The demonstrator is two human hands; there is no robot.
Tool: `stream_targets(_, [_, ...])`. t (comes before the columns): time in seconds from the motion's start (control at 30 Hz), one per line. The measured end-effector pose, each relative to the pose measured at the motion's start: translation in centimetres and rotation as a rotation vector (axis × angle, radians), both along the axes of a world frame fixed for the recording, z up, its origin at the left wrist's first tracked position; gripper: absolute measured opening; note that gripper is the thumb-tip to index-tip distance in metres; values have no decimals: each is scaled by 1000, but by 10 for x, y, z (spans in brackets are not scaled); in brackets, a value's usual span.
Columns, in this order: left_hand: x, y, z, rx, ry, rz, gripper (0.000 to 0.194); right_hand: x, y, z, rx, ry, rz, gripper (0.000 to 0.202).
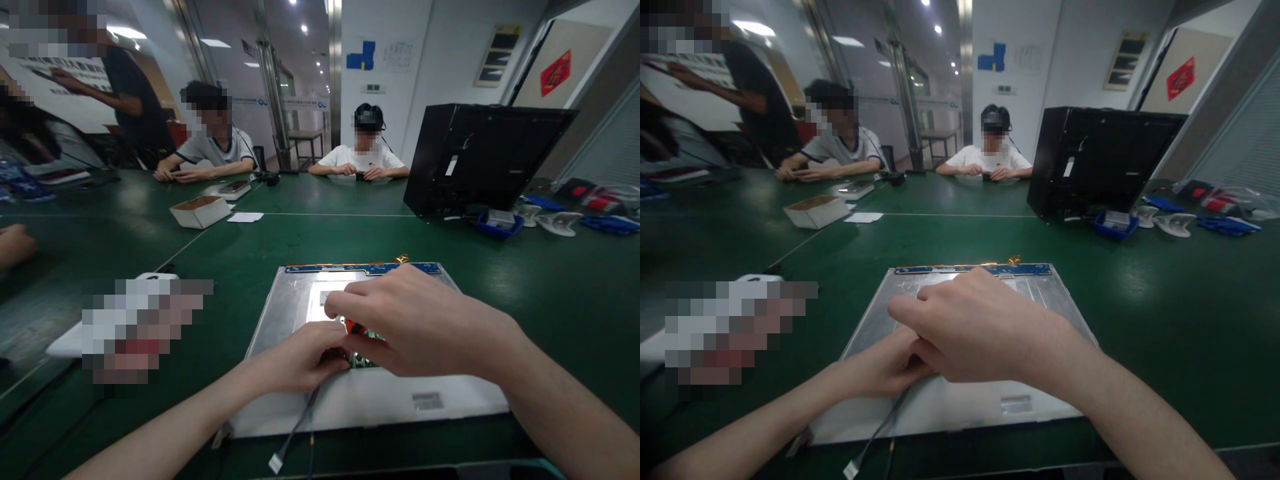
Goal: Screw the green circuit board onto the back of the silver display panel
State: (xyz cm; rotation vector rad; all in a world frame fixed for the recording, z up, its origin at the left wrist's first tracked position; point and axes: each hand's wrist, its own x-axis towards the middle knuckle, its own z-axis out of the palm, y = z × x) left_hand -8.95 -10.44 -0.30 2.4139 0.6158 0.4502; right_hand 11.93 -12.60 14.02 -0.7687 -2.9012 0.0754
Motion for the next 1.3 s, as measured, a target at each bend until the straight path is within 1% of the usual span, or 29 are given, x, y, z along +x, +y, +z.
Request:
stream_targets(0.23, [1, 0, 1, -5, 9, -9, 9, 1, 0, -1, -1, 10, 3, 6])
stream_targets(0.4, [0, 1, 3, -33, 13, -8, 12, 2, 0, -1, -27, 12, 27, 6])
stream_targets(0.57, [1, 1, 4, -7, 1, 4, 11, 0, 0, -1, -12, 7, -7, 6])
stream_targets(0.77, [1, 1, 4, -26, 6, -6, 13, -1, 2, -1, 1, -4, -42, 11])
stream_targets(1.03, [1, 1, 7, -7, -25, -2, 10, 3, 3, 3, -3, 10, -29, 10])
stream_targets(1.17, [1, 2, 7, -57, -22, -21, 9, 6, 3, 5, 19, 43, -25, 10])
stream_targets(1.3, [-1, 2, 7, -85, 10, -18, 13, 8, 2, 6, 27, 44, -30, 11])
